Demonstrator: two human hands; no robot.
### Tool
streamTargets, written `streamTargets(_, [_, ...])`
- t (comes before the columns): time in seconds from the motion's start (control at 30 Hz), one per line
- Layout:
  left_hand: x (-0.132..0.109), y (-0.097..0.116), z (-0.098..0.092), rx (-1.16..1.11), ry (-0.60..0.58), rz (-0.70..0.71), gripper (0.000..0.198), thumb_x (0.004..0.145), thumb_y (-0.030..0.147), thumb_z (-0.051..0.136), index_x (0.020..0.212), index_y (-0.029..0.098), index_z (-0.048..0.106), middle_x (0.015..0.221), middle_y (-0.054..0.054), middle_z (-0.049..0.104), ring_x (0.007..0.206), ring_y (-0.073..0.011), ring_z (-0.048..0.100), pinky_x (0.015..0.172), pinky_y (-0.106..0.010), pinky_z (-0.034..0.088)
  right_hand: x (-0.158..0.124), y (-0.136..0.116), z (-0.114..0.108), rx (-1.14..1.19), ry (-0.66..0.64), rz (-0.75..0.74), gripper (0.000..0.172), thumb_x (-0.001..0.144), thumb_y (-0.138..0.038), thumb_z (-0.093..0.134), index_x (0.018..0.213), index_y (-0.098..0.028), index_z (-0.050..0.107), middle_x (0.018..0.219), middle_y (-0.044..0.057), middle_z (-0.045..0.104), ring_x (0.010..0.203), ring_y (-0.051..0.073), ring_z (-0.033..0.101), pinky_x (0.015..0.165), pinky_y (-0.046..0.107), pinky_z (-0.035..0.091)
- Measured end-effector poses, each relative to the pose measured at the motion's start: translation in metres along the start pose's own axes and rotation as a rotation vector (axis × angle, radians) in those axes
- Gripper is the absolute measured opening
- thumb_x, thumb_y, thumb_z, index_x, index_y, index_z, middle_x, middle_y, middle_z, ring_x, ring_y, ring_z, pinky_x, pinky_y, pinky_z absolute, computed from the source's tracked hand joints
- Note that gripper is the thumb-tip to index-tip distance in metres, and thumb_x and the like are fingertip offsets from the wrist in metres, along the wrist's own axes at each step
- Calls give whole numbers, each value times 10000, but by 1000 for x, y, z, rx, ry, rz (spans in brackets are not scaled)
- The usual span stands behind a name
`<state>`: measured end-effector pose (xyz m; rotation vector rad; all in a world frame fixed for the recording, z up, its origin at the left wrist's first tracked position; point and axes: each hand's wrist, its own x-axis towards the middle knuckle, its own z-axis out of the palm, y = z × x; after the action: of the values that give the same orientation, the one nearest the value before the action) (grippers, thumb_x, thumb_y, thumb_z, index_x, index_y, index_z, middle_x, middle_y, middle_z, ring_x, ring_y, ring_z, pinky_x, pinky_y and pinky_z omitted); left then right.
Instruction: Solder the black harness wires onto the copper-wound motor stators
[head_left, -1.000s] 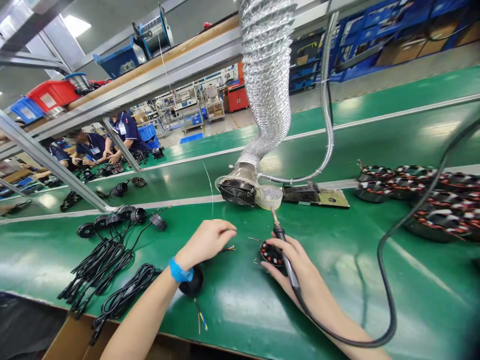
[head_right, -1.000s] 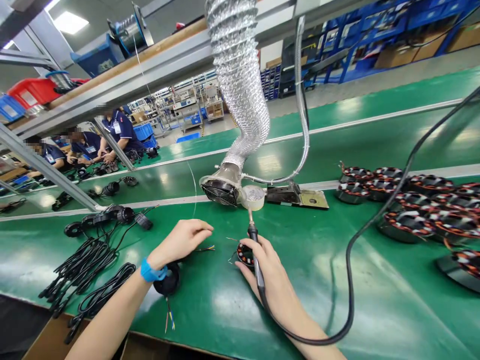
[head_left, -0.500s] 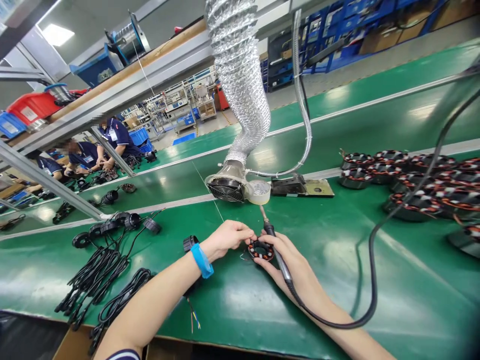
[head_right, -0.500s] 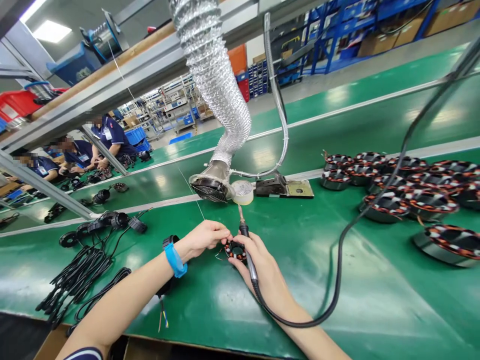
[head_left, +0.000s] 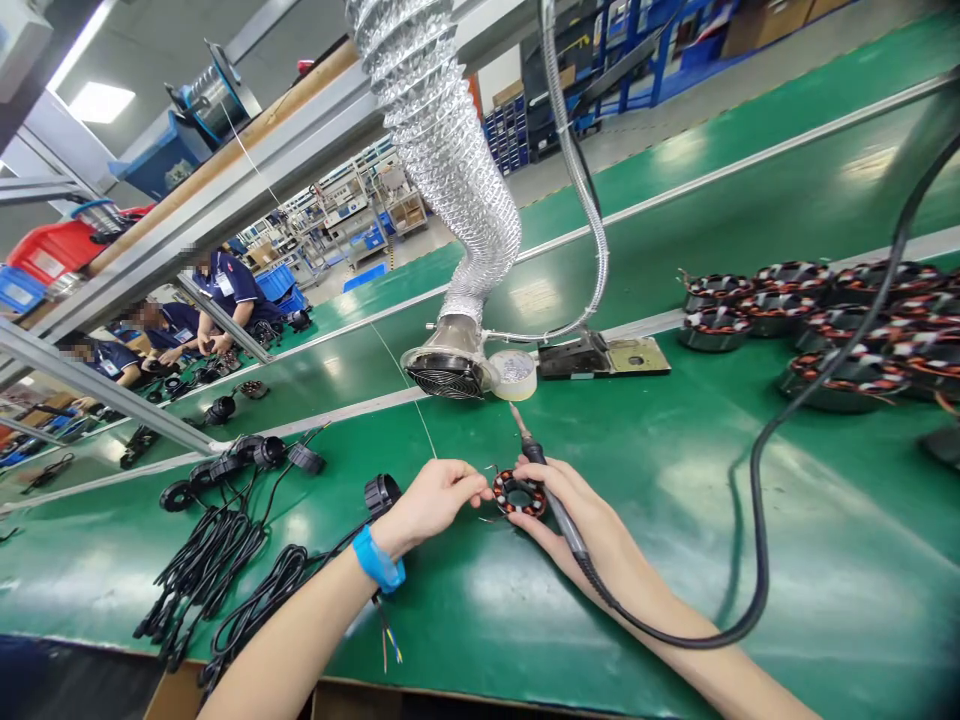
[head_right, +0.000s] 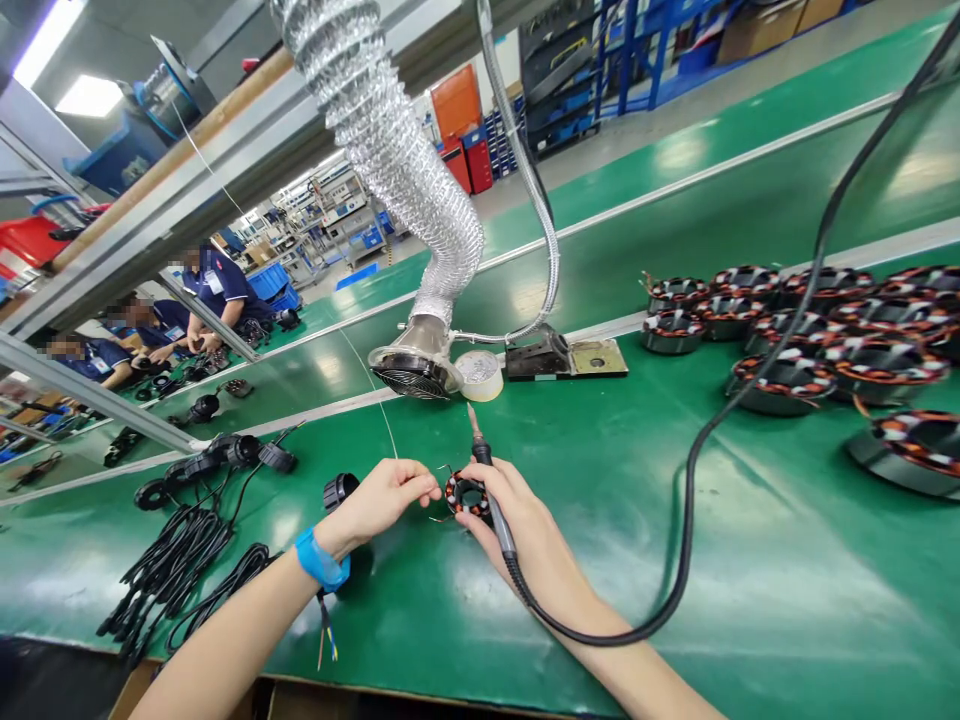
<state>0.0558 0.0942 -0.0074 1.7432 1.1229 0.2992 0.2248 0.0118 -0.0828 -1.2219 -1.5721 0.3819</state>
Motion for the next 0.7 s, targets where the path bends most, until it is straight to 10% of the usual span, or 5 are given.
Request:
streamTargets(0.17, [12, 0, 4, -274, -57, -177, 412, 791, 519, 633, 798, 108, 655, 611, 58, 475, 430, -37, 193, 454, -248, 119, -1, 1, 0, -2, -10, -10, 256, 923, -212, 570, 1169, -264, 519, 1140, 76, 591, 967, 206, 653, 840, 325, 555])
streamTargets(0.47, [-15, -15, -6, 54, -154, 31, 259, 784, 382, 674, 785, 128, 727, 748, -31, 672, 730, -147, 568, 705, -256, 419, -1, 2, 2, 5, 10, -3, 224, 941, -263, 550, 1164, -266, 530, 1130, 85, 610, 942, 220, 671, 815, 340, 571])
streamTargets(0.7, [-3, -3, 12, -445, -135, -273, 370, 742, 478, 705, 753, 113, 649, 602, 51, 492, 417, -24, 198, 452, -238, 117, -3, 10, 5, -15, 16, -53, 244, 936, -298, 567, 1175, -262, 540, 1187, 101, 613, 1039, 252, 669, 880, 377, 567])
